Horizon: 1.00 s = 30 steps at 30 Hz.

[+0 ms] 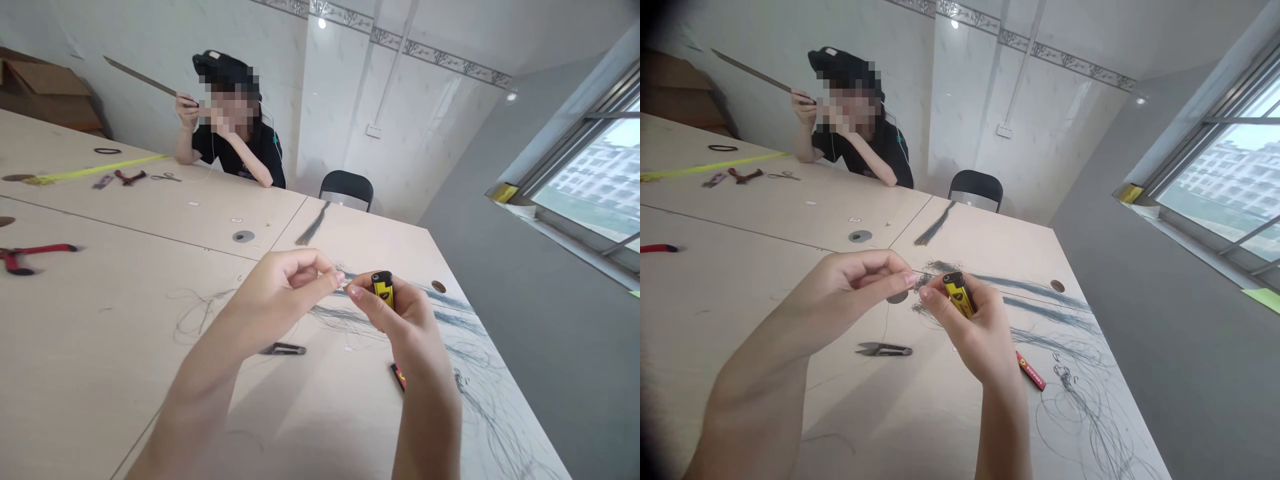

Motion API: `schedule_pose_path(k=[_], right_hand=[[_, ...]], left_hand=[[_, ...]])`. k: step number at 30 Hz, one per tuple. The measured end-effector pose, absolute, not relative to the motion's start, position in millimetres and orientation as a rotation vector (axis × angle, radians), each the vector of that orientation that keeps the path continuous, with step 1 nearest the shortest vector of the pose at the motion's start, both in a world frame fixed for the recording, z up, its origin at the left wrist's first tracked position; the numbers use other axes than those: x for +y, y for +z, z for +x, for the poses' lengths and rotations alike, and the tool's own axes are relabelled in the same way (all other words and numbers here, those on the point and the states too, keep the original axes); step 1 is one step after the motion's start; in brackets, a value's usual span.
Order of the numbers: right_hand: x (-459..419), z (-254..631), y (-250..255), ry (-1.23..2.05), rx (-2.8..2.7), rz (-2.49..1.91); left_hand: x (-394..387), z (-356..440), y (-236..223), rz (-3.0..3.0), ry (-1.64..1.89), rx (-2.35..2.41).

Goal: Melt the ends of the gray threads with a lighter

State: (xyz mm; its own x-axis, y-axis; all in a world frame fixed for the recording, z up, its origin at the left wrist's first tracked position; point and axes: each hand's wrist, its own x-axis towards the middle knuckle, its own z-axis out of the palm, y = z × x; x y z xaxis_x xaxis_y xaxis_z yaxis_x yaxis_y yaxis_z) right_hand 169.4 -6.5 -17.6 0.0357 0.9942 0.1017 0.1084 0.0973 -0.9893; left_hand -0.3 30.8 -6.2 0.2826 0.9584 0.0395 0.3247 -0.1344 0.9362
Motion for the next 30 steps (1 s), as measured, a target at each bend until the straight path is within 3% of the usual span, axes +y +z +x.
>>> schedule_pose_path(k=[30], right_hand=[[6,169,-29,1.062,-1.291,-1.153]], left_hand=[[30,1,-9,1.665,0.794,1.194]])
